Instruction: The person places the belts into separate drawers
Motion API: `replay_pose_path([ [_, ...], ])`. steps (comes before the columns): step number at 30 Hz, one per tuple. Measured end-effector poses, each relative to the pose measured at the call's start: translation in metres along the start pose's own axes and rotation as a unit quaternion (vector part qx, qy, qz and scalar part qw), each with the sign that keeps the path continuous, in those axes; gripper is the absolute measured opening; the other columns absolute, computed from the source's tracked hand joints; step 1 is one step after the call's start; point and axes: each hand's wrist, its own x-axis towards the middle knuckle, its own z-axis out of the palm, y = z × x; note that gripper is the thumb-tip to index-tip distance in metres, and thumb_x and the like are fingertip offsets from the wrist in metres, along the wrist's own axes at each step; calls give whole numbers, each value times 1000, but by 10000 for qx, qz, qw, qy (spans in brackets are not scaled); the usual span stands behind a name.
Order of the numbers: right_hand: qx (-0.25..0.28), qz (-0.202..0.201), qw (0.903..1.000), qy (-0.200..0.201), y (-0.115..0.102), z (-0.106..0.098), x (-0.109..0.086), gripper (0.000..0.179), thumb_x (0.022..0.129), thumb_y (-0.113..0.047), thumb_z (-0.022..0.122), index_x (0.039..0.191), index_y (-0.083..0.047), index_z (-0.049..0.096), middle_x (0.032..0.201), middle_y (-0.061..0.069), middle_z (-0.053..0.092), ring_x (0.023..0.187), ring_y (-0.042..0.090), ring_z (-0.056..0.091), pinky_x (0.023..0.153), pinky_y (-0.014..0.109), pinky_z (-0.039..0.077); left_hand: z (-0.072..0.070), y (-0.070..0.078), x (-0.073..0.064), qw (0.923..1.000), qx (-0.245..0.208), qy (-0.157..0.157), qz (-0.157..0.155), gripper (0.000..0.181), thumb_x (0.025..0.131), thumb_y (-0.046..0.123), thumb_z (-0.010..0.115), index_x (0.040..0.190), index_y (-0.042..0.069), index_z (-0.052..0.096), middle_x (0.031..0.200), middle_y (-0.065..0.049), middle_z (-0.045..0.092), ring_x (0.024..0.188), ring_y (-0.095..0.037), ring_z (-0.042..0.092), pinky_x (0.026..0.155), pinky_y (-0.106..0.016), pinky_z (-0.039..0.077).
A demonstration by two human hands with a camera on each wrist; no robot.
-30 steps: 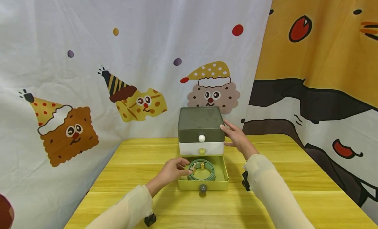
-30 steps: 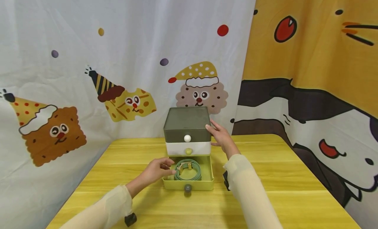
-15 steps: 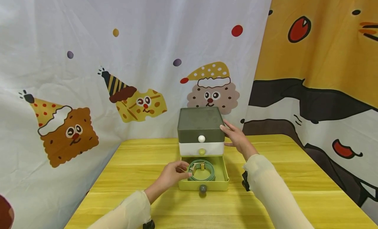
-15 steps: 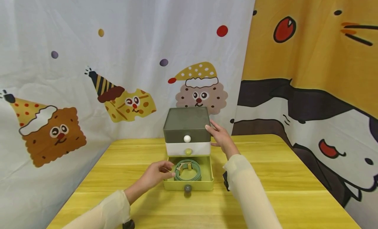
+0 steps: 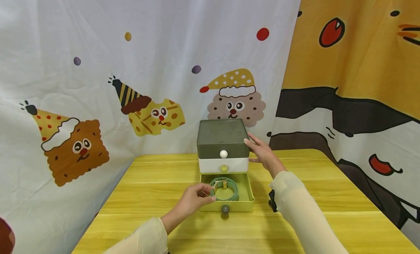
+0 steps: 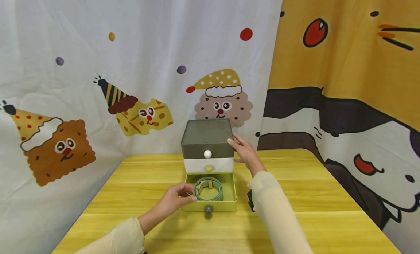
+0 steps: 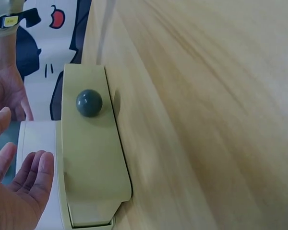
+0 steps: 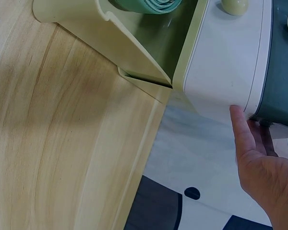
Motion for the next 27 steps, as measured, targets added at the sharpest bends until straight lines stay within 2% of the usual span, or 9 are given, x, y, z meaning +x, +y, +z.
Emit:
replay_pose_path([
  [8, -19, -2, 10000, -1, 1, -1, 2, 70, 101, -47, 54, 159, -34, 18, 165, 8, 14, 145, 36, 26, 105, 59, 38, 7, -4, -7, 9999, -103, -28, 30, 25, 87, 17, 79, 107, 4, 69, 98, -10, 68, 87, -20, 62, 70, -26, 53],
  [12, -43, -15, 10000, -10, 2, -1, 3, 71, 100, -48, 54, 159, -34, 17, 165, 8, 14, 145, 36, 26, 105, 58, 38, 13, -7, -10, 9997, -204, -106, -63, 28, 87, 16, 78, 108, -1, 69, 102, -16, 68, 88, -19, 62, 71, -24, 53],
  [18, -32, -10, 10000, -15, 2, -1, 3, 72, 100, -49, 54, 159, -34, 17, 164, 9, 16, 145, 35, 27, 104, 58, 39, 22, -8, -16, 9992, -381, -76, -95, 29, 86, 13, 79, 107, -4, 68, 102, -18, 68, 86, -19, 63, 70, -23, 53],
  [27, -31, 1, 10000, 3, 2, -1, 3, 73, 99, -51, 55, 159, -33, 17, 164, 9, 15, 145, 35, 27, 104, 58, 39, 36, -15, -22, 9988, -398, -6, -280, 26, 85, 15, 79, 105, 2, 69, 94, -5, 67, 84, -20, 62, 66, -26, 53],
])
